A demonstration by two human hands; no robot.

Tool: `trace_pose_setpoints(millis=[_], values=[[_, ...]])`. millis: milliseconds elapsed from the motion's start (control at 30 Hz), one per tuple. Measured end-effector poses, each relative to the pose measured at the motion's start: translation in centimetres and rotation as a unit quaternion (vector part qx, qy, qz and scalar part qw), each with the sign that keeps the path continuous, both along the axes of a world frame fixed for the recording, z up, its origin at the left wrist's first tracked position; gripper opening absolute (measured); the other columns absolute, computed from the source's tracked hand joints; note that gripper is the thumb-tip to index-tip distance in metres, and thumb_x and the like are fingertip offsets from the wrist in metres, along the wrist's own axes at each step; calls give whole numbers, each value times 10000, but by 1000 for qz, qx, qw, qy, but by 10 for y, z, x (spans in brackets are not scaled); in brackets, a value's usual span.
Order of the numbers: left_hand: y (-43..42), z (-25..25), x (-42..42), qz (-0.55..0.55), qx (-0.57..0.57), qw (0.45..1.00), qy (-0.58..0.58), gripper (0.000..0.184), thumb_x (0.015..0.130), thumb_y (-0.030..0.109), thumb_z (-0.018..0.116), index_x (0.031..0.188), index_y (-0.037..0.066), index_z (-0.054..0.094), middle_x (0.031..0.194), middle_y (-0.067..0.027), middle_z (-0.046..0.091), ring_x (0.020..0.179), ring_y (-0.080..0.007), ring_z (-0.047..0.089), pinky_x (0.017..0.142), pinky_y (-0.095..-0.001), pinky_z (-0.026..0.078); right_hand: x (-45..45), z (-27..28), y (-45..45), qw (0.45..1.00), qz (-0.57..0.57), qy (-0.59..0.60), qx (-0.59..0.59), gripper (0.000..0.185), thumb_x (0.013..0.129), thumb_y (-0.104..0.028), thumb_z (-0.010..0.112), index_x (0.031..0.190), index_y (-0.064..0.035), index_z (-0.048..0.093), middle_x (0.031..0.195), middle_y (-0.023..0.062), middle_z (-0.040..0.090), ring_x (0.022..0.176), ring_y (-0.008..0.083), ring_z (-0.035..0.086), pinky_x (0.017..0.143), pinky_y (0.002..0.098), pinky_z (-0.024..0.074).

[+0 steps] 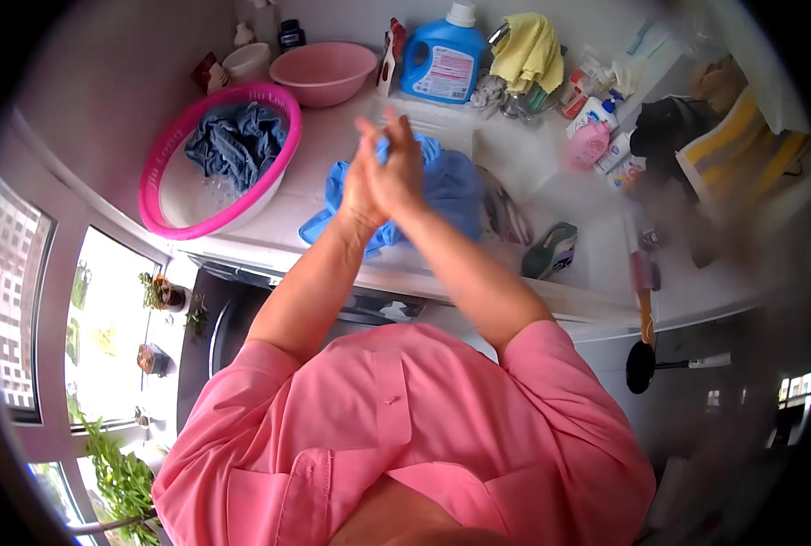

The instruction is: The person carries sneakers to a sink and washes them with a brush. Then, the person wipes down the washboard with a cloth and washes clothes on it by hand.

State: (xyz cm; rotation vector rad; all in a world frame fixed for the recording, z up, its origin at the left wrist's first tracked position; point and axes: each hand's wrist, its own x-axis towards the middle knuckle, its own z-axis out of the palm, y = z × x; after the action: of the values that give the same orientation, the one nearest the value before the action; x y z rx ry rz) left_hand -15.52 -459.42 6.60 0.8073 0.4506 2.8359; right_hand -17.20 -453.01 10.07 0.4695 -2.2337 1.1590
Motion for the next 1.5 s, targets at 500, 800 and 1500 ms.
trace_pose_setpoints(millis=[500,800,1500], values=[[-17,5,20,189,-321,926,52,413,909,233,473,1282,63,421,1239,-112,502,1144,-243,470,976,-374,359,-42,-3,23,966,178,-118,-143,667,947,-508,334,1393,-12,342,1463,206,286,1369,316,257,1105,330,222],[-112,115,12,350,-654,637,213,318,845,104,511,1129,-38,535,928,-209,648,830,-289,636,774,-356,481,-63,119,144,949,-80,-249,177,789,880,-625,405,1097,116,564,1094,333,573,1109,418,538,935,404,414],[-154,134,-18,285,-564,775,9,529,840,225,660,1254,-49,477,1135,-119,586,1043,-202,552,959,-292,399,-48,207,192,952,179,-202,-142,300,895,-213,607,1105,1,606,1024,60,640,931,125,583,840,270,447]])
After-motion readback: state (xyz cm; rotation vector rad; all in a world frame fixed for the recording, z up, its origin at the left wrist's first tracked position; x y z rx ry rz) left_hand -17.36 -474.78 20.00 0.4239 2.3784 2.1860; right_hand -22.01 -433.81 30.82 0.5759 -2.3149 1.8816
